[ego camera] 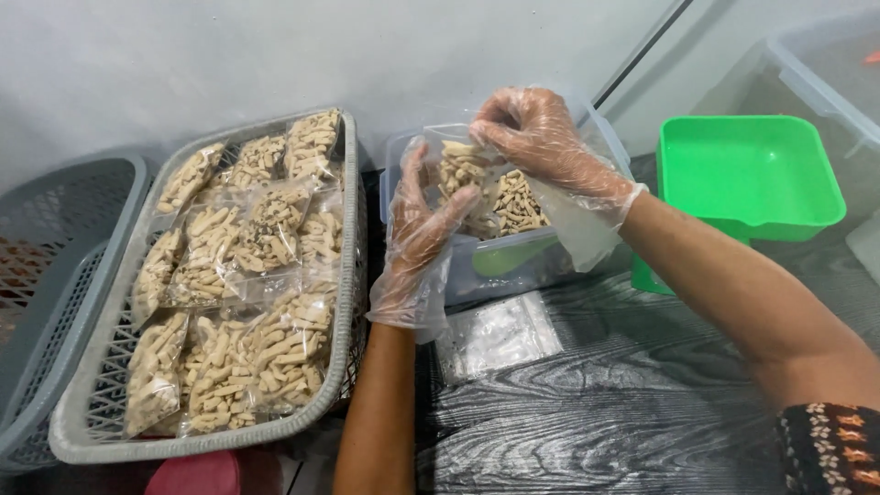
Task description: The person scoops small beige snack pieces from a clear plastic container into a transparent plastic bag using a green scoop. The person then places the filled bag on a green scale, adjusts the contents, and sets the bag aside. This process is repeated multiple times throughout the clip.
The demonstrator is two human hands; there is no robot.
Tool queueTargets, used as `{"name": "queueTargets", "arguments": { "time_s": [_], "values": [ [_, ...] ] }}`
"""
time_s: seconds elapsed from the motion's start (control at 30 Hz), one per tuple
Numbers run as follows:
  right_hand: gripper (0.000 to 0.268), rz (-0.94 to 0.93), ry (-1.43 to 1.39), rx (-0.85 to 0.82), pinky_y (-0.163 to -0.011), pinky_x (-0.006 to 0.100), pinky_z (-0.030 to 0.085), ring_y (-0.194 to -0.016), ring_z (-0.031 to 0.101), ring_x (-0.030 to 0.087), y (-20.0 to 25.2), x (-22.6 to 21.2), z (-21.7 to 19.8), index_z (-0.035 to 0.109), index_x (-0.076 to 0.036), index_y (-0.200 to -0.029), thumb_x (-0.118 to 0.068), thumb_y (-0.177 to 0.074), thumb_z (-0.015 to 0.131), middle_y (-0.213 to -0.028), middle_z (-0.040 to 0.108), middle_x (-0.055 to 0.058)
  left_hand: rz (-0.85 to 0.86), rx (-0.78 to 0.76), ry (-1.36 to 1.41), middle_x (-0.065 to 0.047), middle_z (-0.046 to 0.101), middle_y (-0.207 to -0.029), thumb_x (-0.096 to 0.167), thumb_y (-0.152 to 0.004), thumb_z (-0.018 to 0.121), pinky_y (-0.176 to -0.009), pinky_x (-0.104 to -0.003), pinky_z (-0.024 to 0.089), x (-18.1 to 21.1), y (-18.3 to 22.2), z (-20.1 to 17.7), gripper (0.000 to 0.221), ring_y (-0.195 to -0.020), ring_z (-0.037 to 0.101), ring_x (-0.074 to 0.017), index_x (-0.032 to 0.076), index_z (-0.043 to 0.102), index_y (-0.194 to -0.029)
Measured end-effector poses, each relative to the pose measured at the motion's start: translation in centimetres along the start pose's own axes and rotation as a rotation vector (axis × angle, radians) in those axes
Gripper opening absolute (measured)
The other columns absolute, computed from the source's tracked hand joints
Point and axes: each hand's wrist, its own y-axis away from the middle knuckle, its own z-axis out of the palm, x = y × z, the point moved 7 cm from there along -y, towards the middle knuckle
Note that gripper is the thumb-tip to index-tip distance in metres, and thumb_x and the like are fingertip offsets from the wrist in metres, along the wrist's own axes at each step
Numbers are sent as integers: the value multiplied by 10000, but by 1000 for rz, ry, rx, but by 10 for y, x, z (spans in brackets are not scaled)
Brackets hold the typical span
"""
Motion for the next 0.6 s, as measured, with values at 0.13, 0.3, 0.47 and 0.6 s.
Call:
{"name": "queueTargets", "arguments": {
  "time_s": [0.13, 0.3, 0.47, 0.6],
  "values": [
    [89, -173, 199, 4, -603, 250, 526, -721, 670, 109, -6, -6, 6, 740, -120, -881, -163, -920, 674, -791, 730, -1, -173, 16, 369, -280, 524, -1385, 470, -679, 816, -974, -508, 600, -21, -5, 5, 997, -1227, 597, -404, 108, 302, -1453],
    [77, -184, 86, -56, -542, 237, 582, -643, 701, 122, -9, -7, 7, 705, -76, -931, -111, -986, 663, -804, 732, 43, 51, -66, 555, -189, 624, -1306, 361, -892, 791, -946, -479, 631, -37, -8, 0, 523, -1155, 665, -343, 122, 536, -1281],
    [71, -24, -185, 27, -519, 254, 623, -695, 697, 160, -18, 0, -4, 672, -70, -919, -45, -976, 638, -819, 674, 56, -273, -179, 573, -110, 595, -1335, 377, -708, 838, -1067, -426, 550, 14, 20, 12, 874, -1192, 613, -264, 87, 468, -1444],
    [71, 29, -244, 39, -518, 260, 631, -688, 707, 146, -14, -6, -12, 658, -102, -928, -142, -979, 685, -805, 672, 58, -298, -169, 505, -126, 619, -1342, 386, -596, 885, -1113, -436, 516, 13, 21, 14, 982, -1241, 613, -280, 75, 480, -1435]
  ]
}}
